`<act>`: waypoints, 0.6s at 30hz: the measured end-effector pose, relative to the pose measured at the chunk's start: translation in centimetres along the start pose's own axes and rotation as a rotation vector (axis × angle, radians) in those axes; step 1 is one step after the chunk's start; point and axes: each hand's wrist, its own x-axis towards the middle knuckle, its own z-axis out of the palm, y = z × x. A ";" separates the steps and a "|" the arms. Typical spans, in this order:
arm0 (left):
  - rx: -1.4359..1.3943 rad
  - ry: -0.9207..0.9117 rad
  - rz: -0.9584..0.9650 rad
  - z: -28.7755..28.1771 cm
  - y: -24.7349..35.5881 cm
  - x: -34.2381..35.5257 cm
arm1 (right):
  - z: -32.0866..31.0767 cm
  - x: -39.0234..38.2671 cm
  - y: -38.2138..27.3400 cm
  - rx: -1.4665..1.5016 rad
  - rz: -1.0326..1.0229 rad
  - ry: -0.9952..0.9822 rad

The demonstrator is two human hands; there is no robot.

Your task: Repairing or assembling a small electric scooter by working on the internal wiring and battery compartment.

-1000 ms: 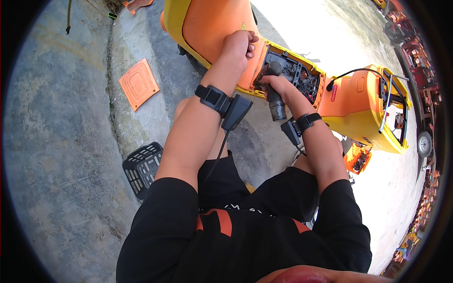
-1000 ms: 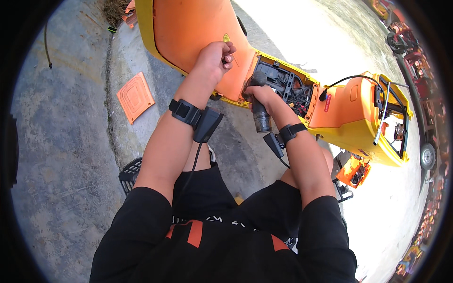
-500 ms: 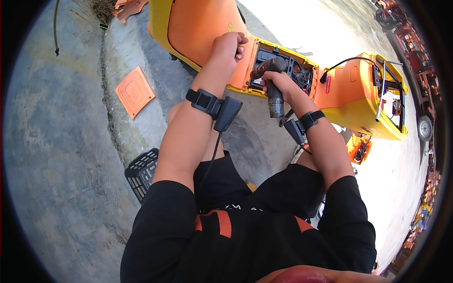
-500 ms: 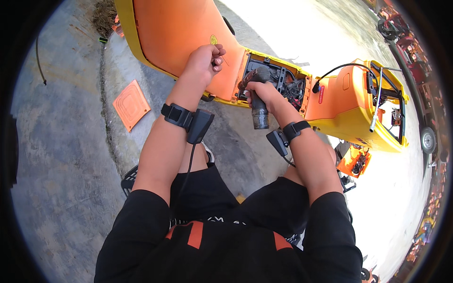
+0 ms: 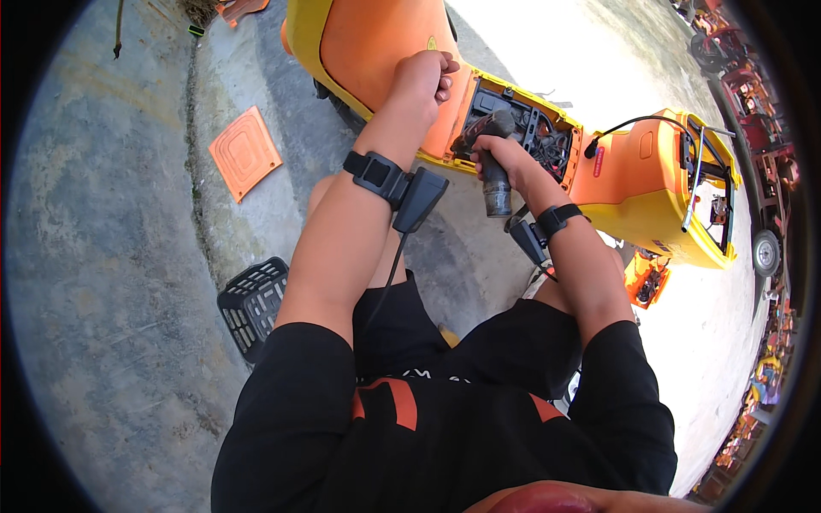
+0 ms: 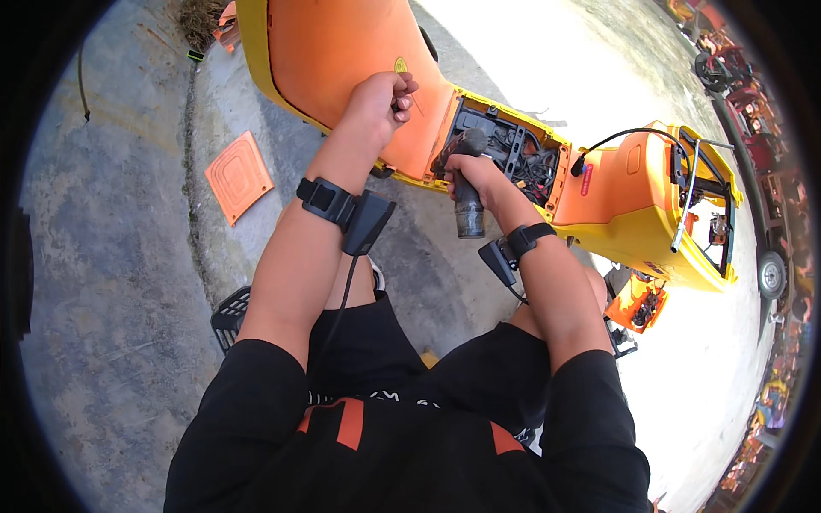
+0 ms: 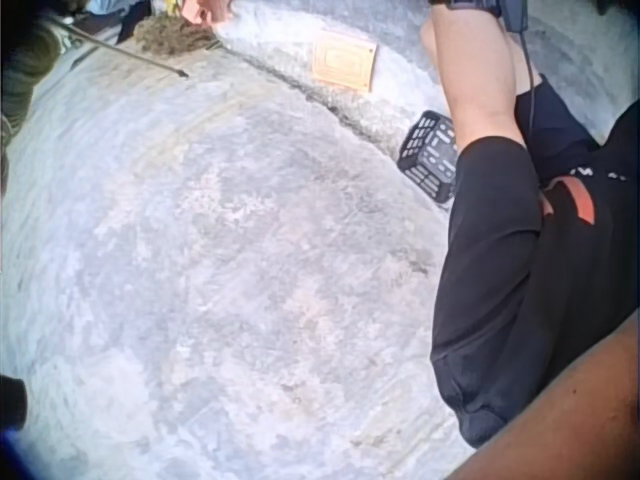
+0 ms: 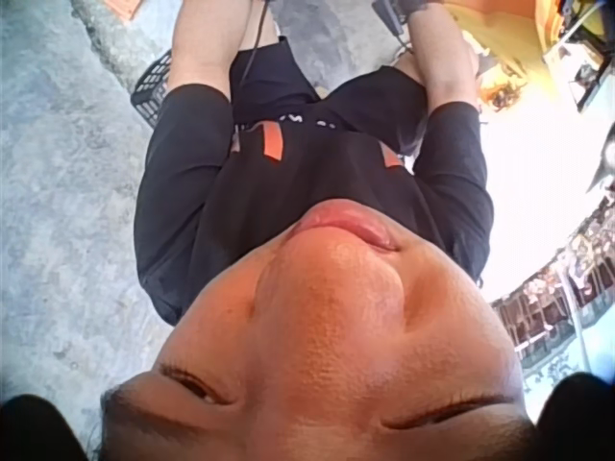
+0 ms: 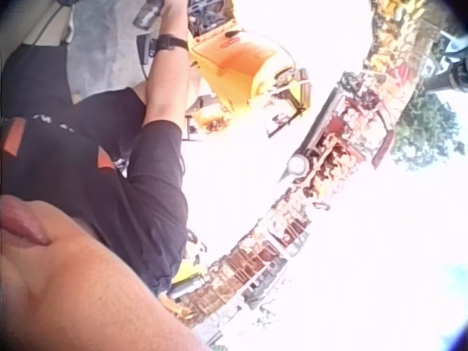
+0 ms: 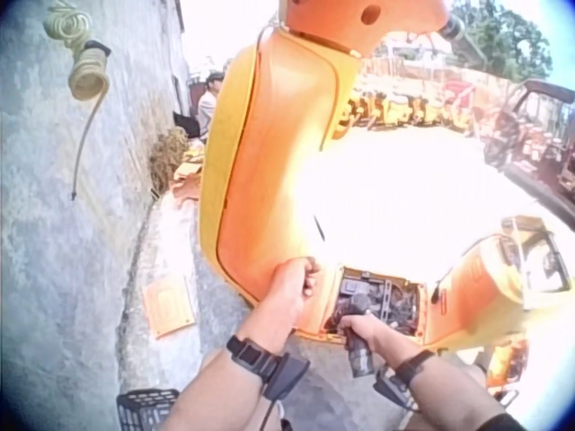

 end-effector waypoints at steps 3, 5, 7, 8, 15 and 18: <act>-0.006 -0.008 -0.001 -0.2 0.2 0.0 | 0.1 0.2 0.1 -0.009 0.009 0.009; -0.005 -0.007 0.001 -0.2 0.2 0.1 | 0.1 0.4 0.1 -0.012 0.019 0.014; -0.005 -0.003 0.003 -0.3 0.2 0.1 | 0.2 0.4 0.1 -0.022 0.009 0.005; 0.000 -0.011 0.003 -0.2 0.2 0.1 | 0.2 0.3 0.0 -0.022 0.010 0.005; 0.000 -0.021 0.002 0.0 0.4 -0.2 | 0.2 0.4 0.1 -0.047 -0.004 0.016; 0.008 -0.022 -0.001 -0.1 0.5 -0.1 | 0.3 0.4 0.1 -0.052 -0.008 0.003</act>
